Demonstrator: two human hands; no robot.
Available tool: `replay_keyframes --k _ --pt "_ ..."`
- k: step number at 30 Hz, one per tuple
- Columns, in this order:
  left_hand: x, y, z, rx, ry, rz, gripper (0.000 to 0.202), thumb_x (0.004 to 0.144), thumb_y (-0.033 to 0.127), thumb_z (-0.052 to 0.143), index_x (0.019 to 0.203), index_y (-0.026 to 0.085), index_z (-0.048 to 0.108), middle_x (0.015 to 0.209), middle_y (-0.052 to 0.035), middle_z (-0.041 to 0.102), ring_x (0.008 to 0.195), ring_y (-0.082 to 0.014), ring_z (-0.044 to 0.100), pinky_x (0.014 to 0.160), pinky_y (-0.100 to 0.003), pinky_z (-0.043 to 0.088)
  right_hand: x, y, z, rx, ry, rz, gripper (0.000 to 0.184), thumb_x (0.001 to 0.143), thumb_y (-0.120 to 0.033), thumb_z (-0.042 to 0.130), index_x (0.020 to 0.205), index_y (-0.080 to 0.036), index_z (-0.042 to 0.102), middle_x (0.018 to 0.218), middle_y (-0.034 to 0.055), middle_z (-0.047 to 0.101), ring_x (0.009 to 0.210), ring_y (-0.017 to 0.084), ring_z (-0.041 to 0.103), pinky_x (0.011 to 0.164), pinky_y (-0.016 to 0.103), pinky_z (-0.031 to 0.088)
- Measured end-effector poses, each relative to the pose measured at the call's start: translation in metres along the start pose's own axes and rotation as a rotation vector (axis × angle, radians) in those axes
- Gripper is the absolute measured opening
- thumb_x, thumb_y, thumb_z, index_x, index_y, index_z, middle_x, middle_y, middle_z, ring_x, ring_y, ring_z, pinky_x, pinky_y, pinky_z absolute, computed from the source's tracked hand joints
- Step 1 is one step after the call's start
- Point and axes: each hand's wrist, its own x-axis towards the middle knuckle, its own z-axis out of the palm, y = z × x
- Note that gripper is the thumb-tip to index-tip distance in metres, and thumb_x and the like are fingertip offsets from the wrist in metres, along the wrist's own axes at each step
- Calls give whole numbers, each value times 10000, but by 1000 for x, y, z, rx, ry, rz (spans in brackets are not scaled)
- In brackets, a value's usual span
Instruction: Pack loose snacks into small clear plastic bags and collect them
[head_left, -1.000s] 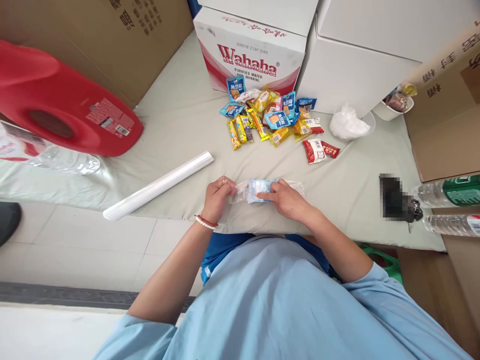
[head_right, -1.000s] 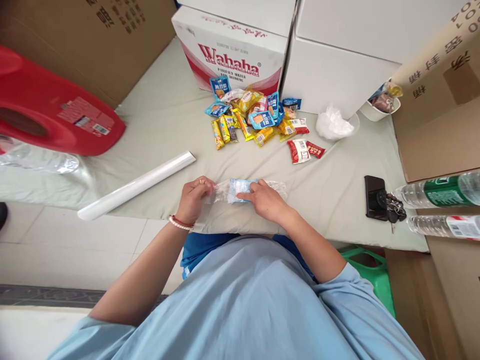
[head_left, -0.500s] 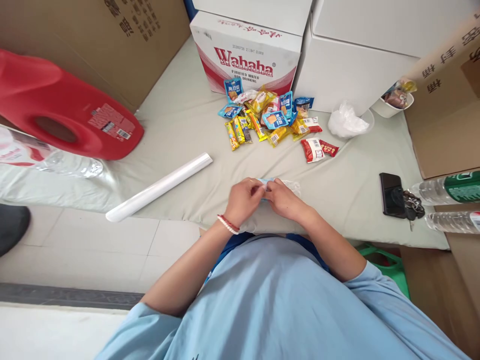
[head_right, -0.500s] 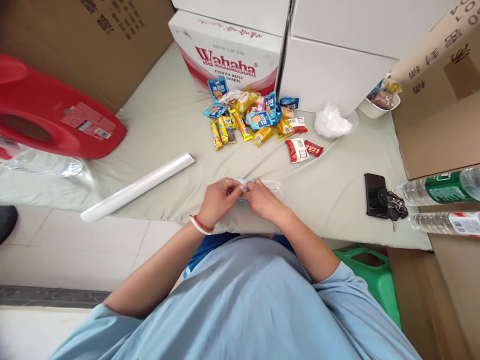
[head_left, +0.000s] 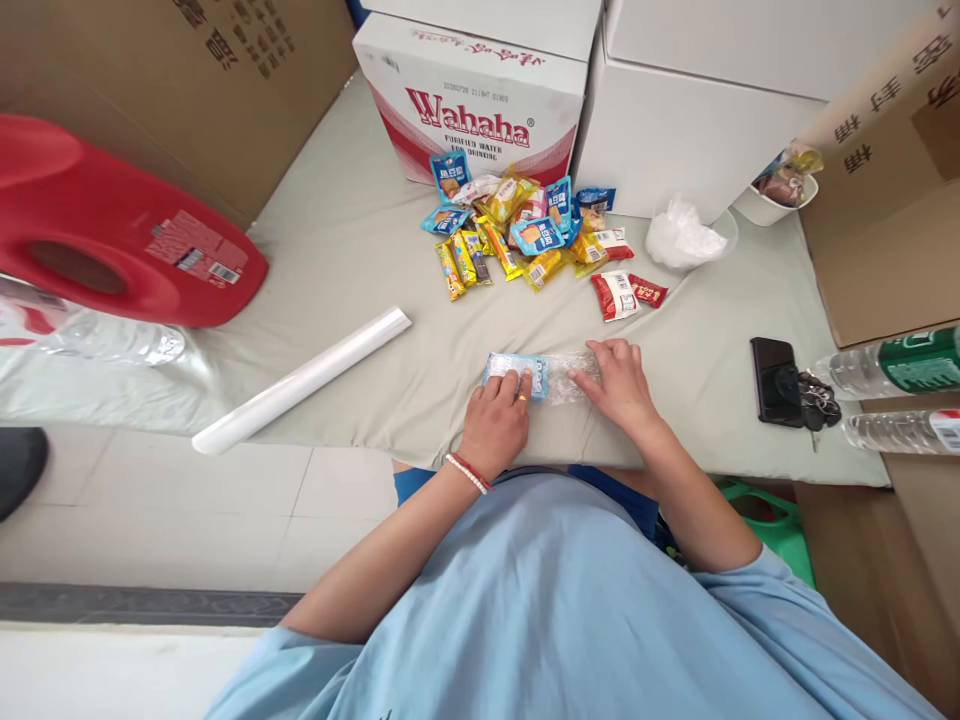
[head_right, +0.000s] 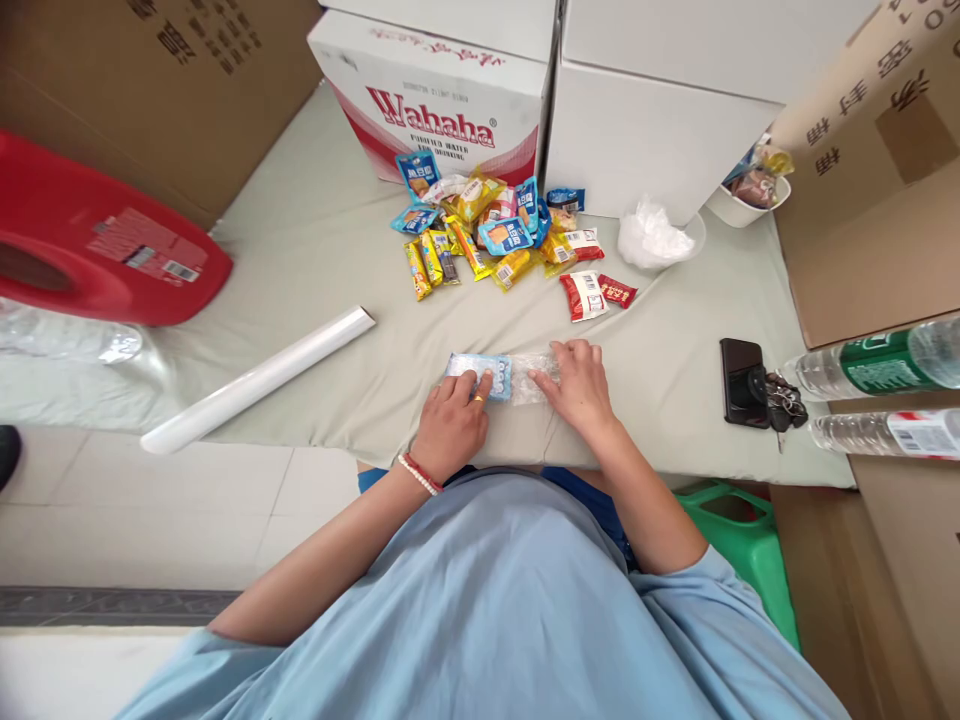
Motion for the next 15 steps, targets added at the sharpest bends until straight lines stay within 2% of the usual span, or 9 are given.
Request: replay_keyframes --k 2,4,5,7,10,13,15 --pt "0 2 1 36 1 -5 535 986 166 446 1512 97 508 1346 -197 624 1126 -326 568 883 -466 473 2 -8 5 -17 -26 -41 350 916 -403 708 1199 -199 741 1392 187 577 1295 403 472 1046 544 477" --pt "0 2 1 61 -4 -1 529 996 161 431 1516 102 506 1342 -191 631 1115 -321 572 860 -458 470 5 -16 3 43 -60 -74 167 930 -304 659 1039 -214 750 1364 162 599 1261 357 518 1022 488 488" --pt "-1 2 0 71 -8 4 525 1000 158 426 1517 106 505 1341 -188 634 1112 -319 574 848 -454 470 6 -21 0 89 -70 -80 139 943 -280 625 998 -218 736 1291 149 634 1190 319 570 983 443 500" --pt "-1 2 0 83 -10 16 526 1004 150 417 1522 110 494 1346 -187 631 1121 -318 574 823 -445 471 11 -32 -9 185 -97 -74 138 970 -290 578 977 -224 699 1073 103 693 971 248 641 853 358 504" --pt "0 6 3 63 -6 20 522 1000 131 402 1514 98 489 1342 -205 621 1139 -322 575 801 -443 485 23 -57 -13 236 -180 -96 122 980 -318 560 943 -232 639 825 34 688 759 212 623 702 303 430" --pt "1 5 3 -41 11 -10 469 974 124 422 1414 70 574 1289 -222 632 1117 -323 596 841 -455 515 36 -80 3 206 -234 -146 123 989 -274 500 918 -230 590 815 45 690 760 222 614 687 304 386" --pt "-3 -3 -1 -194 68 7 450 940 142 467 1359 78 618 1290 -214 636 1134 -312 608 919 -458 530 41 -85 19 223 -236 -156 152 1005 -268 440 921 -230 561 834 57 686 785 230 609 703 309 387"
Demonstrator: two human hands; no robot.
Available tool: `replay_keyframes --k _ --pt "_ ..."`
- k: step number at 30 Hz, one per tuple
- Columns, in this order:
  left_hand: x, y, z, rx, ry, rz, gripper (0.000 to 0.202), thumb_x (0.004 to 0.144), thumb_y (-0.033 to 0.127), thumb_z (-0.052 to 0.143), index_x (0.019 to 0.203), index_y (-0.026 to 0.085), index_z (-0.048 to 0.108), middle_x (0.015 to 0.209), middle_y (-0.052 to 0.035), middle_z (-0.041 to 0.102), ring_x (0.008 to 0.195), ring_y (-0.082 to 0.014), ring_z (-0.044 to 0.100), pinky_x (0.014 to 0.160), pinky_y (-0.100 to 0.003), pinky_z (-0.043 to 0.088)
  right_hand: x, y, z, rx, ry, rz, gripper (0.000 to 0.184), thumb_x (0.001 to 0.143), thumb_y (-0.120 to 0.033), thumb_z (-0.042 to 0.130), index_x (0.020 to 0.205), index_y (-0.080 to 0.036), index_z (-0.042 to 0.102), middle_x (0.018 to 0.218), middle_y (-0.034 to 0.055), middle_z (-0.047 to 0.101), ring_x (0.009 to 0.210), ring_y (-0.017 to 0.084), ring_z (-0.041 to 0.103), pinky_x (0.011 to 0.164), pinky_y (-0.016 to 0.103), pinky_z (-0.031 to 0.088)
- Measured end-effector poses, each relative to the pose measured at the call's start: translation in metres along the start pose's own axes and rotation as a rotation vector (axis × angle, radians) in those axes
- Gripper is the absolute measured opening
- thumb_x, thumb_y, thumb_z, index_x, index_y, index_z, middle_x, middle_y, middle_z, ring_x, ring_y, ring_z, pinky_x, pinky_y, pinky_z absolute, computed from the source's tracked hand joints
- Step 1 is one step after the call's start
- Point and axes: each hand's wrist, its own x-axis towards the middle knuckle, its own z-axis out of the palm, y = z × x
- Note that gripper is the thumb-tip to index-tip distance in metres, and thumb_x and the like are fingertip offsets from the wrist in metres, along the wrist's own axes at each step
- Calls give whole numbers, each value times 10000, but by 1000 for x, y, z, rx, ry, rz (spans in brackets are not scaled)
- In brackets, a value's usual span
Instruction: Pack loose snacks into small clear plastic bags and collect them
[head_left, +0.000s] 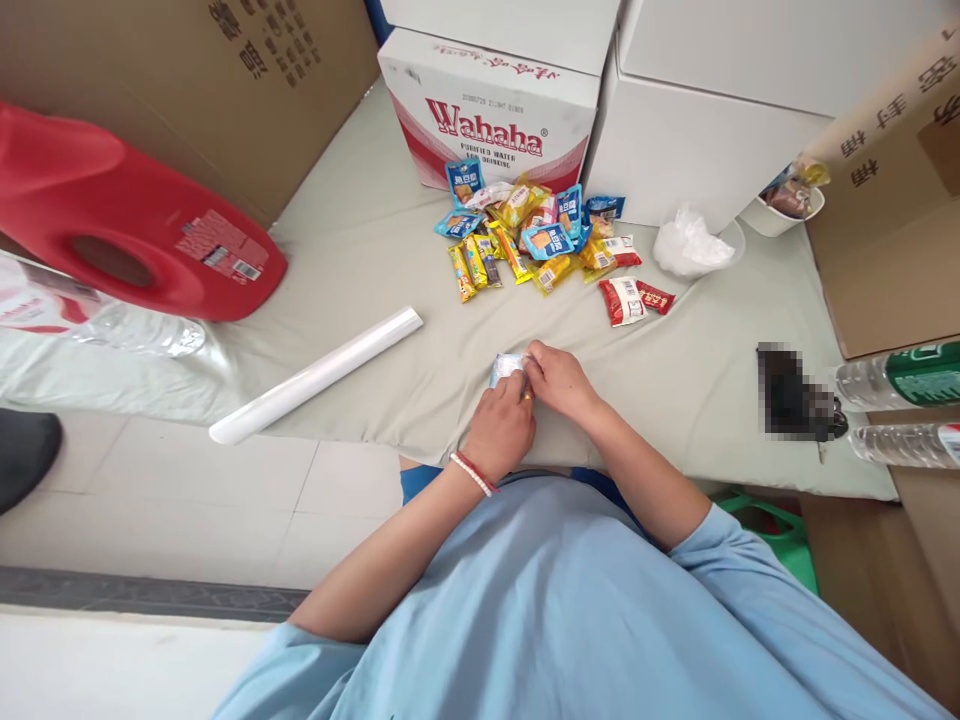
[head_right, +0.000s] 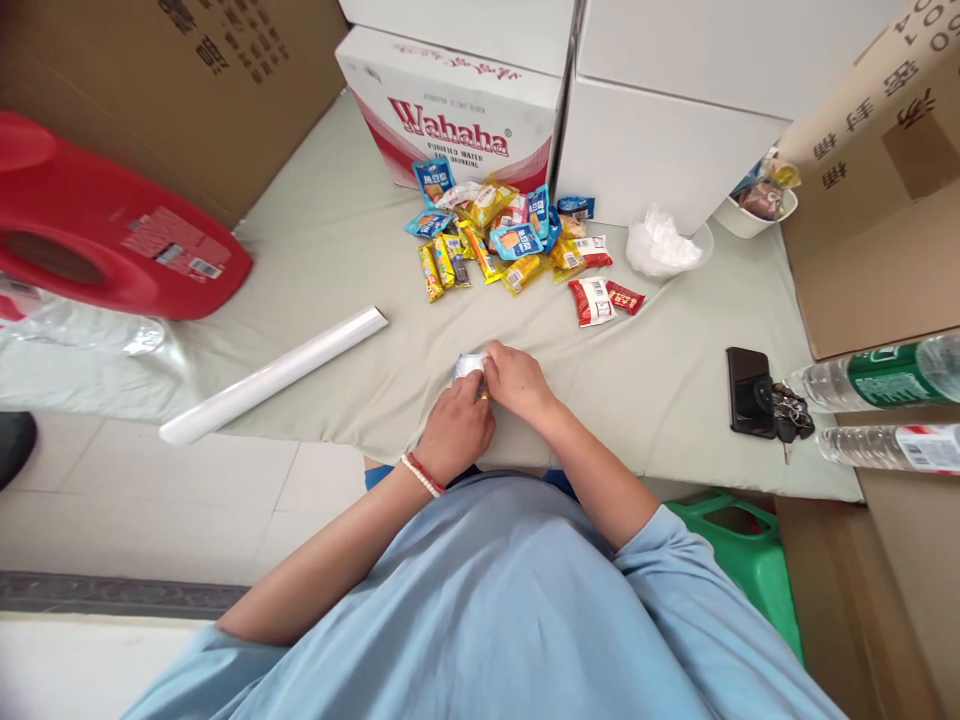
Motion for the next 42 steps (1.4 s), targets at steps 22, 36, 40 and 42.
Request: replay_keyframes --k 22,36,40,42 --pt "22 5 5 -70 370 -270 193 935 297 641 1072 165 672 1023 -139 658 980 -296 586 849 -414 490 -40 2 -3 579 144 159 321 1029 -545 450 977 -253 571 753 -1 677 700 195 674 725 327 537" --pt "9 43 28 -249 147 464 199 942 219 566 1069 161 707 1146 -137 724 1098 -283 640 941 -452 508 -90 53 -9 708 111 239 382 980 -468 556 1291 -250 597 1187 60 716 1112 231 662 1036 405 503" --pt "13 38 18 -339 80 487 246 972 196 539 1174 173 679 1205 -119 734 1140 -253 653 984 -424 527 -92 62 -15 723 40 158 408 974 -438 571 1337 -253 593 1210 54 720 1115 231 667 1026 398 509" --pt "12 29 11 -322 64 501 272 984 182 533 1224 187 659 1285 -119 717 1206 -248 644 1024 -421 523 -92 73 -20 709 108 199 373 961 -446 587 1272 -244 635 1179 57 731 1089 238 672 1015 405 511"
